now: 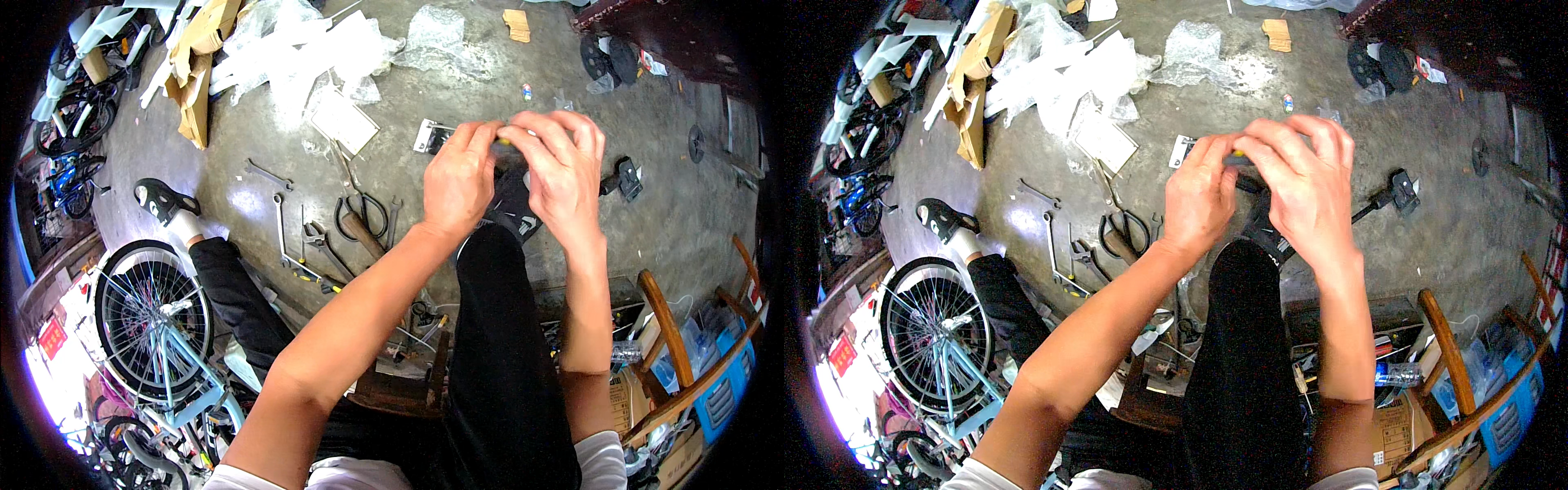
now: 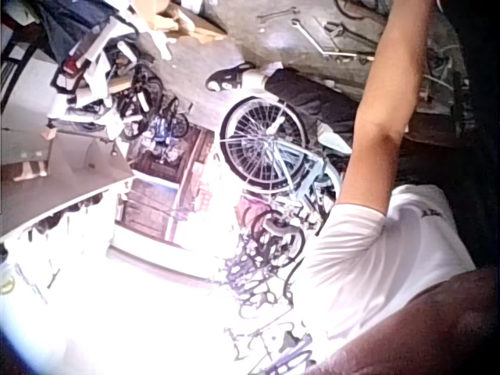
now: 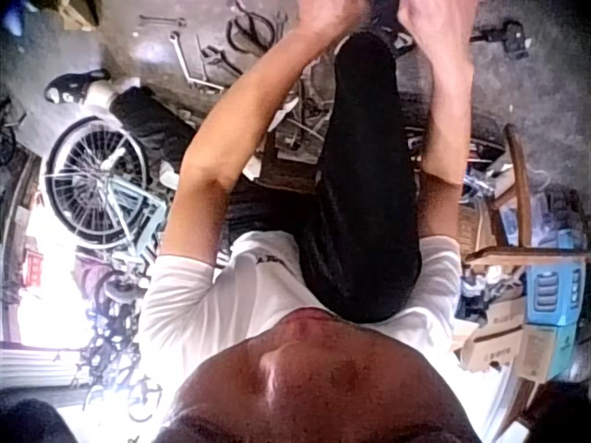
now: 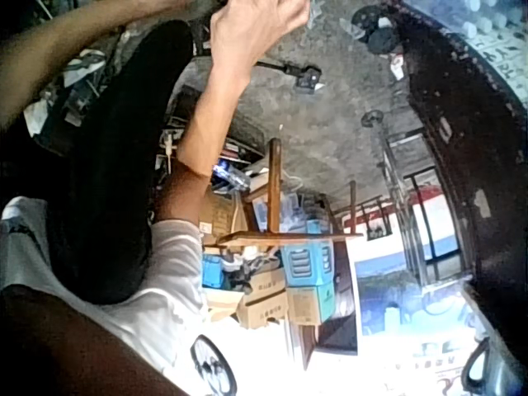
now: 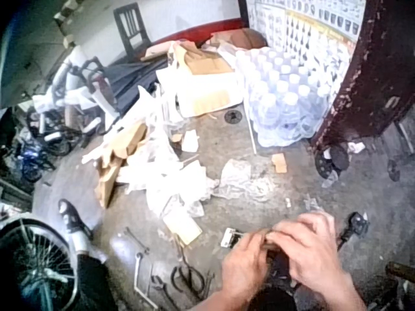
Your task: The person uses a screwdriver to disassemble and work on a black plastic bicycle component while sitting on the floor of a cluttered repair area.
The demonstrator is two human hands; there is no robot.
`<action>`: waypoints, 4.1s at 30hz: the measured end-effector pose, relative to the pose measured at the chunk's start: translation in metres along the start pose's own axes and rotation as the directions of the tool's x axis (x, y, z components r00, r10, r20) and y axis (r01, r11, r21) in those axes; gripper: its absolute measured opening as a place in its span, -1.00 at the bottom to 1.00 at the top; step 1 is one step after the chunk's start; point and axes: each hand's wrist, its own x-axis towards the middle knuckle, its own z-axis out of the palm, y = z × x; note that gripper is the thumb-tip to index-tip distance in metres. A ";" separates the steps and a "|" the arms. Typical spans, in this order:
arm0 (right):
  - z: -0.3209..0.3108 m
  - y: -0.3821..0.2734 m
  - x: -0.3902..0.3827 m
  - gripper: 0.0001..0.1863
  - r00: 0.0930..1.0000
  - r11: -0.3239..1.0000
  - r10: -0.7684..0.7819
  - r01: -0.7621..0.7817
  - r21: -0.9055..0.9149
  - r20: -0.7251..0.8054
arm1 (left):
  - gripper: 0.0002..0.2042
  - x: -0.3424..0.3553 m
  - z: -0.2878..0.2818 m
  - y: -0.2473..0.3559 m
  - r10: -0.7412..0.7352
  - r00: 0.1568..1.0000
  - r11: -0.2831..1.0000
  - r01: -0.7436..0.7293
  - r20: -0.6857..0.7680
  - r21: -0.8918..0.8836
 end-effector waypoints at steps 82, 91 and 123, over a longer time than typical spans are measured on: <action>0.010 -0.020 -0.015 -0.65 0.990 0.980 -0.010 -0.018 0.199 0.138 | -0.48 -0.027 -0.013 -0.029 -0.243 0.965 0.969 0.247 0.100 -0.023; 0.017 -0.017 -0.014 -0.58 0.988 0.951 0.136 -0.150 0.272 0.069 | -0.51 -0.073 -0.021 -0.057 -0.417 0.887 0.903 0.429 0.199 -0.021; 0.040 -0.009 -0.042 -0.49 0.889 0.881 0.399 -0.303 0.364 -0.227 | -0.72 0.007 -0.030 -0.029 0.169 0.979 0.984 -0.161 0.114 -0.077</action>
